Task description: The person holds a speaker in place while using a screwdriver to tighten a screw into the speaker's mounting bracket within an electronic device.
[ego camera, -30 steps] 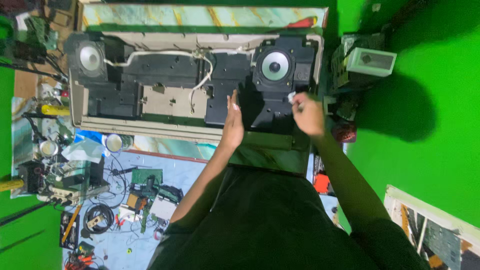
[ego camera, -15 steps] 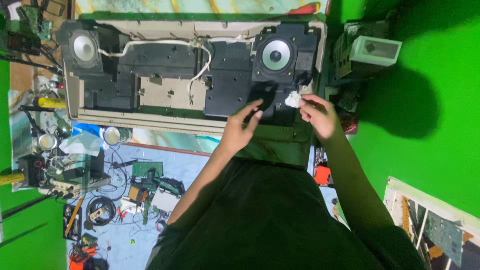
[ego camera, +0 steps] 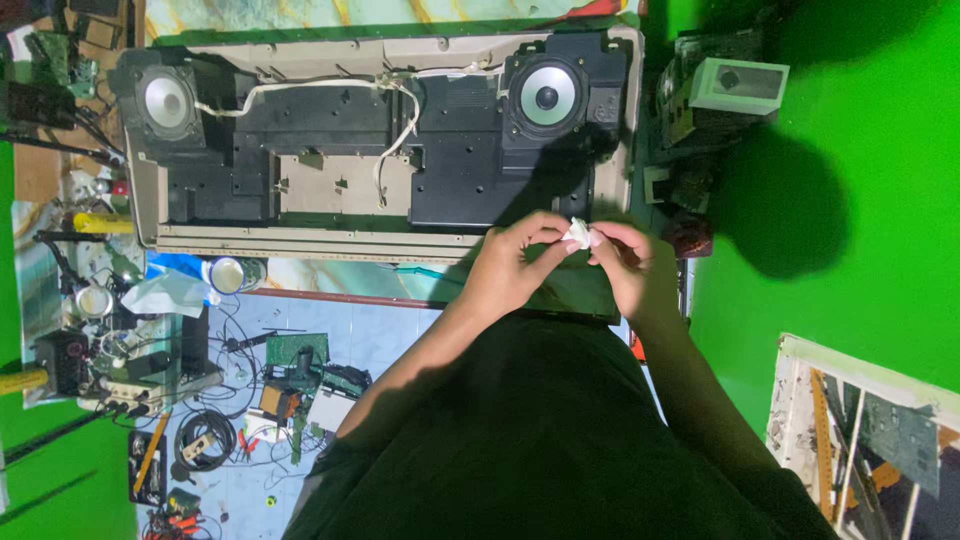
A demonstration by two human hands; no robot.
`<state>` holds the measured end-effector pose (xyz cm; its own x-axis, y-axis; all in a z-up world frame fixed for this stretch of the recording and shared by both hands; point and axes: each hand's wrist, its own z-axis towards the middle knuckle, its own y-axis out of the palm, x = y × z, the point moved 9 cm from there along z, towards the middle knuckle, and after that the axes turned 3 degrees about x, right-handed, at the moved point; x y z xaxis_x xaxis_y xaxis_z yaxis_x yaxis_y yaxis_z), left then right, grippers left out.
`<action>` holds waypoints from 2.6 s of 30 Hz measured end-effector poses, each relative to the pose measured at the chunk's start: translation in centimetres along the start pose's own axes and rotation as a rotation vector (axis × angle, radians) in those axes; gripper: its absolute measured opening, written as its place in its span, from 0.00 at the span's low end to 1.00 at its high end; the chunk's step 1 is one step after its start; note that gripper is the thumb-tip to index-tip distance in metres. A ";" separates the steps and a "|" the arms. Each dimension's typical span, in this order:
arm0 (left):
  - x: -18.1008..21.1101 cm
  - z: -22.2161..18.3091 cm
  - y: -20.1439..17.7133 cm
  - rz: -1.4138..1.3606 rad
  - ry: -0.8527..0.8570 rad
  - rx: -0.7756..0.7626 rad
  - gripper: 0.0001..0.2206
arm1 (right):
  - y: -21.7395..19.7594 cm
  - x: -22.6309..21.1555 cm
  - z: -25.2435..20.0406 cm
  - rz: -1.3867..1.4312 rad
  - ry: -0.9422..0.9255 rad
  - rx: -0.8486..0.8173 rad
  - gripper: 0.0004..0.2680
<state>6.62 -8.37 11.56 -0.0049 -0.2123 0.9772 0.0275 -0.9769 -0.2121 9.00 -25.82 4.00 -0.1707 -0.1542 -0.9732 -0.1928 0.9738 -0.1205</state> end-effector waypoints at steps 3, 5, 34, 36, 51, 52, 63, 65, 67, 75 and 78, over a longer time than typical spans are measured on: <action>1.5 -0.5 -0.8 0.018 0.147 0.044 0.10 | 1.0 -1.5 -1.7 0.113 -0.088 -0.091 0.10; 2.1 -1.0 -1.8 0.083 0.184 0.029 0.09 | 1.8 -2.6 -2.9 0.222 -0.114 -0.110 0.11; -2.8 -21.6 -20.0 0.106 0.142 -0.129 0.12 | 24.6 -1.6 -21.4 0.152 -0.033 0.113 0.08; -2.9 -22.1 -19.6 0.098 0.144 -0.165 0.13 | 24.8 -0.1 -21.7 0.118 0.037 0.153 0.07; -16.4 -18.0 -10.3 0.441 0.290 -0.180 0.15 | 20.6 9.6 -17.4 -0.157 -0.077 0.315 0.09; -17.5 -17.3 -9.3 0.487 0.214 -0.226 0.14 | 20.1 10.1 -16.4 -0.198 -0.117 0.319 0.09; -24.7 -11.0 -3.1 0.634 0.180 -0.237 0.15 | 16.4 13.4 -10.1 -0.399 -0.347 0.375 0.07; -25.1 -10.7 -2.7 0.677 0.290 -0.221 0.19 | 16.2 14.6 -9.0 -0.435 -0.278 0.309 0.07; -25.4 -10.7 -2.3 0.694 0.417 -0.152 0.20 | 16.1 15.9 -8.1 -0.505 -0.237 0.268 0.08; -26.3 -10.9 -1.2 0.764 0.462 -0.021 0.17 | 15.5 17.1 -6.5 -0.668 -0.372 0.156 0.09; -26.0 -10.6 -0.9 0.796 0.413 -0.039 0.13 | 15.4 17.7 -6.2 -0.740 -0.391 0.084 0.07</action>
<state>-3.87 -2.28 -13.79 -0.3583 -0.8119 0.4609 0.1426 -0.5355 -0.8324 -2.95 -14.55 -13.84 0.3210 -0.7039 -0.6337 -0.0481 0.6561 -0.7531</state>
